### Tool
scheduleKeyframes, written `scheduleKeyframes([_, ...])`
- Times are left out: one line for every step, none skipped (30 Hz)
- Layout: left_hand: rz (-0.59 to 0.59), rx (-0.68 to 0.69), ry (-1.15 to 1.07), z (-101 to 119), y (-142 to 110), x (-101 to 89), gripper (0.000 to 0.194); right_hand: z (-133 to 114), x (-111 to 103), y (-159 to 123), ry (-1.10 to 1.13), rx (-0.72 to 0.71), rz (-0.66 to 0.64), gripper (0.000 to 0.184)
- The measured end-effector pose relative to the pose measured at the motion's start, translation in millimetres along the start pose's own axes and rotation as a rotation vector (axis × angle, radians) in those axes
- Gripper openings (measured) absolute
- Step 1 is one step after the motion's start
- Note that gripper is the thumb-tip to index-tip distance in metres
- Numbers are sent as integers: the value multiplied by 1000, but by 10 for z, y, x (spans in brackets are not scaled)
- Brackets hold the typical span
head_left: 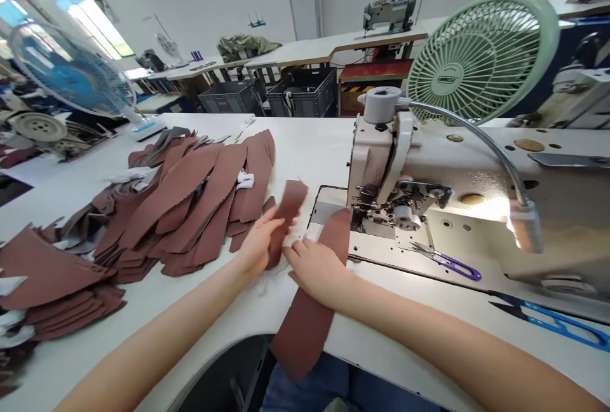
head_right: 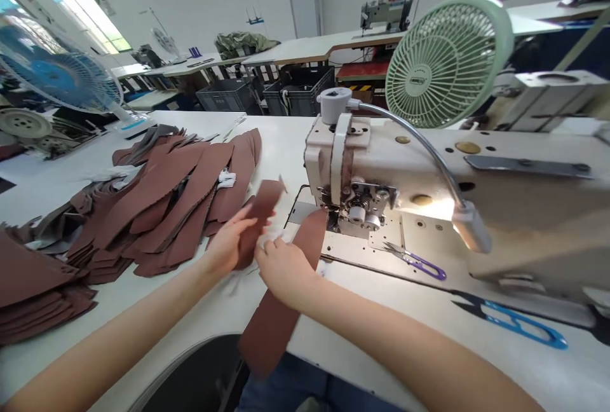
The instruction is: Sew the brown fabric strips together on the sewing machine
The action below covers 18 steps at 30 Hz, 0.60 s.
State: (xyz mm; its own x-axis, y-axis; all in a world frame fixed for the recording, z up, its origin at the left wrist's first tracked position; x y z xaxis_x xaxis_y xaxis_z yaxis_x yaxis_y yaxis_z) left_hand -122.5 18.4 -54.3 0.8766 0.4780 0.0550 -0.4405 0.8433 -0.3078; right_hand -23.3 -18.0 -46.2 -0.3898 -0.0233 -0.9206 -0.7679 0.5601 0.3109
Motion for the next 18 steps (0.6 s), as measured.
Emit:
scheduleKeyframes([59,88,14,130,27,-74,35,16,24,89,14,18,-9,21])
scheduleKeyframes([115,179,27,272,47,-158,36,35,17,152,33,36,-9,19])
scheduleKeyframes([168,276,49,422,55,-245,38,50,-26,182,59,53,-3,18])
scheduleKeyframes([202,368,86,564,50,-322,41,59,-108,175,93,72,11,18])
scheduleKeyframes([222,458,141,692,31,-386,42,60,-224,127,128,97,34,17])
scheduleKeyframes([234,566,236,810,-3,-431,41,51,-363,34,166,127,65,14])
scheduleKeyframes([239,685,368,906,-48,-449,39,30,-505,-103,224,161,96,12])
scheduleKeyframes([243,811,528,972,-100,-443,37,3,-630,-282,274,200,126,12])
scheduleKeyframes([238,926,692,997,-147,-410,35,-36,-723,-496,370,240,159,12])
scheduleKeyframes([221,1012,823,981,-180,-363,34,-85,-766,-736,685,302,197,11])
scheduleKeyframes([195,1077,922,937,-200,-302,32,-133,-721,-998,978,375,181,11])
scheduleKeyframes([156,1124,991,869,-211,-226,31,-193,-590,-1274,1217,452,92,14])
scheduleKeyframes([105,1162,1037,787,-219,-135,30,-223,-394,-1572,1393,589,-21,20])
scheduleKeyframes([43,1197,1078,693,-227,-29,30,-173,-164,-1897,1461,817,-85,26])
scheduleKeyframes([-14,1238,1121,598,-240,82,29,-61,57,-2250,1426,1088,-94,31])
scheduleKeyframes([-59,1286,1167,509,-258,191,29,80,185,-2555,1343,1248,-5,32])
scheduleKeyframes([-98,1329,1213,424,-276,292,30,224,259,-2835,1258,1370,105,29])
scheduleKeyframes([-130,1355,1254,348,-290,380,31,365,282,-3100,1159,1483,227,26])
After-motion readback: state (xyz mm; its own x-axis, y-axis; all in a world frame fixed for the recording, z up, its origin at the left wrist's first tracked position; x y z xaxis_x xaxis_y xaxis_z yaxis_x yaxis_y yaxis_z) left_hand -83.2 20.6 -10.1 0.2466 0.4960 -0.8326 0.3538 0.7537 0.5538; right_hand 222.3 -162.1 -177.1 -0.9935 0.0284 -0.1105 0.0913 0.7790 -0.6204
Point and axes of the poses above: each hand's wrist, its own y-axis towards the middle knuckle, its own x-axis out of the palm, z = x × y, the point moved 7 cm from there along y, towards the middle knuckle, and after that the axes turned 15 degrees about z, right-handed, at the moved point
